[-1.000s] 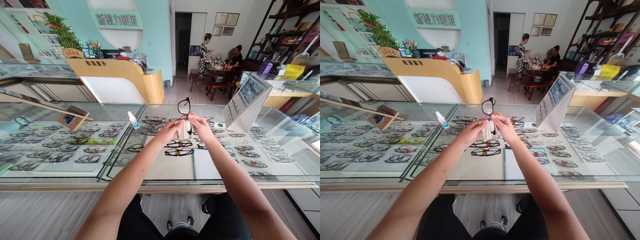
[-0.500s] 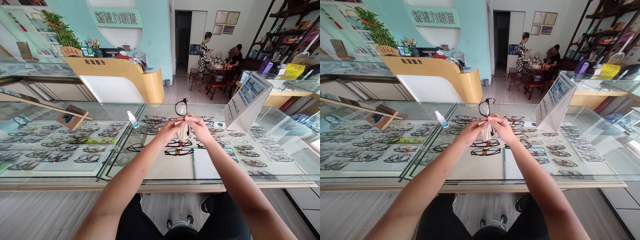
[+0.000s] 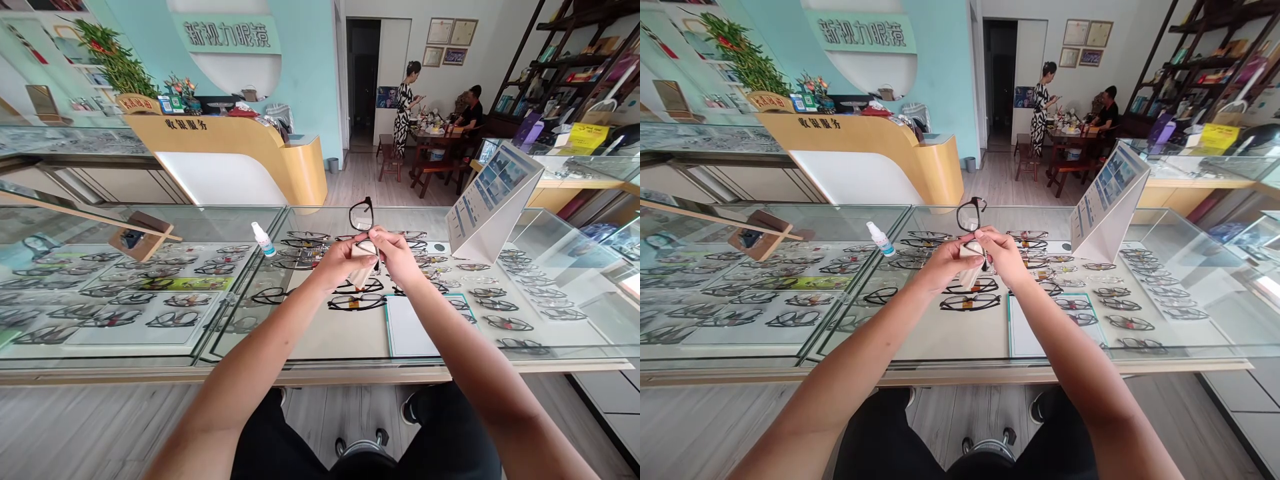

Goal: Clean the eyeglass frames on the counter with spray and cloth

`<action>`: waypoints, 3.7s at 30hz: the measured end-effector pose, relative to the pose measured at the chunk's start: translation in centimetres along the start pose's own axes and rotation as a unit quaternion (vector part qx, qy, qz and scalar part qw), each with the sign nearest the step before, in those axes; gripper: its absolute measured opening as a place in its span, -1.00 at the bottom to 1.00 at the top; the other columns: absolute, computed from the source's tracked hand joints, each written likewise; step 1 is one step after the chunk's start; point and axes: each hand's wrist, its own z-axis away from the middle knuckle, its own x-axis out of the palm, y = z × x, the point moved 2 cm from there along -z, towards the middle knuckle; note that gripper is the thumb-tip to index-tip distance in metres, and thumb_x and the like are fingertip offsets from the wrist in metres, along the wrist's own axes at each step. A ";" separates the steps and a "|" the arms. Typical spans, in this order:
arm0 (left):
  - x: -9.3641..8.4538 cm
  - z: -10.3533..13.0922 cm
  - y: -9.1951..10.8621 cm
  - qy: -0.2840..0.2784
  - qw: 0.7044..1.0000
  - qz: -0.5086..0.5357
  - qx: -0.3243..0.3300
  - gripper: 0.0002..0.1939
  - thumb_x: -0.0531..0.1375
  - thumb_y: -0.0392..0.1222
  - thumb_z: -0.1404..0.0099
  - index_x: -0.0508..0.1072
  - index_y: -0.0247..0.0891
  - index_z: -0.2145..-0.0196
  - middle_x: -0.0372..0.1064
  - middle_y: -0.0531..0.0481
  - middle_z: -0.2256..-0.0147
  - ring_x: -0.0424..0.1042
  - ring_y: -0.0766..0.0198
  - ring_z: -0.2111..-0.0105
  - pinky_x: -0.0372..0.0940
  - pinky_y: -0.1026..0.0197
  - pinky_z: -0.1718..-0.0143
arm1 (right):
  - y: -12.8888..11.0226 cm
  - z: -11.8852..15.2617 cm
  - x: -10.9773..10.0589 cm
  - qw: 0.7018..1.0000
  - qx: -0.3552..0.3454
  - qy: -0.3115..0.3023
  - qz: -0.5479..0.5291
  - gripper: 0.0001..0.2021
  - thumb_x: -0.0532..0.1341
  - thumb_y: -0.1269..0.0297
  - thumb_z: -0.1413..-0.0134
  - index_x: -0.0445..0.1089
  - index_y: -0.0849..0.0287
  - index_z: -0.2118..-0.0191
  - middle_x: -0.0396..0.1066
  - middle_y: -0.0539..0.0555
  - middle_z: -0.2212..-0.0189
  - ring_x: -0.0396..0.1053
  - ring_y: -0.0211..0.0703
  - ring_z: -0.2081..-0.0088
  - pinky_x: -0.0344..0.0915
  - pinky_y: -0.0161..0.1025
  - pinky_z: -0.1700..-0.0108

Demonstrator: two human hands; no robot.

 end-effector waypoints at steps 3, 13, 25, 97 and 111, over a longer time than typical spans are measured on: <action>0.3 0.2 0.2 -0.006 1.000 -0.004 -0.001 -0.22 0.73 -0.04 0.04 0.69 -0.28 -0.12 0.71 -0.02 0.22 0.61 0.16 0.22 0.42 0.12 0.05 | -0.2 0.1 0.2 1.000 0.002 0.010 -0.020 -0.49 0.52 -0.37 -0.13 0.73 0.04 0.35 0.40 0.03 0.18 0.11 -0.28 0.39 0.08 -0.21 0.43; 0.6 0.4 0.3 -0.013 1.000 0.004 -0.001 -0.21 0.72 0.00 0.03 0.66 -0.27 -0.13 0.69 -0.07 0.15 0.61 0.11 0.13 0.45 0.09 -0.01 | 0.1 -0.1 -0.2 0.999 0.007 0.045 -0.025 -0.46 0.50 -0.37 -0.13 0.69 0.09 0.36 0.43 0.01 0.22 0.07 -0.31 0.43 0.05 -0.20 0.42; 0.6 0.8 0.4 -0.012 0.999 -0.032 0.031 -0.33 0.58 0.31 -0.22 0.70 -0.23 -0.07 0.67 -0.11 0.12 0.60 0.10 0.11 0.42 0.14 0.05 | -0.2 -0.2 -0.3 0.997 0.050 0.045 -0.033 -0.38 0.46 -0.48 -0.11 0.70 0.09 0.28 0.54 0.05 0.32 0.33 -0.17 0.35 0.27 -0.20 0.34; 0.3 0.6 0.7 0.044 0.997 0.039 0.041 -0.26 0.68 0.18 -0.08 0.65 -0.23 -0.10 0.64 0.01 0.33 0.64 0.12 0.31 0.49 0.13 0.29 | 0.2 0.3 0.8 0.999 -0.022 0.007 0.039 -0.37 0.38 -0.52 -0.21 0.71 0.04 0.22 0.39 0.03 0.19 0.22 -0.25 0.41 0.43 -0.15 0.29; 0.5 0.5 0.5 0.052 0.998 0.040 0.018 -0.32 0.63 0.27 -0.13 0.68 -0.25 -0.02 0.68 -0.08 0.19 0.63 0.14 0.23 0.50 0.13 0.15 | 0.1 -0.3 -0.4 0.994 -0.002 0.105 -0.038 -0.43 0.49 -0.42 -0.12 0.67 0.08 0.30 0.39 0.01 0.33 0.16 -0.25 0.41 0.21 -0.22 0.44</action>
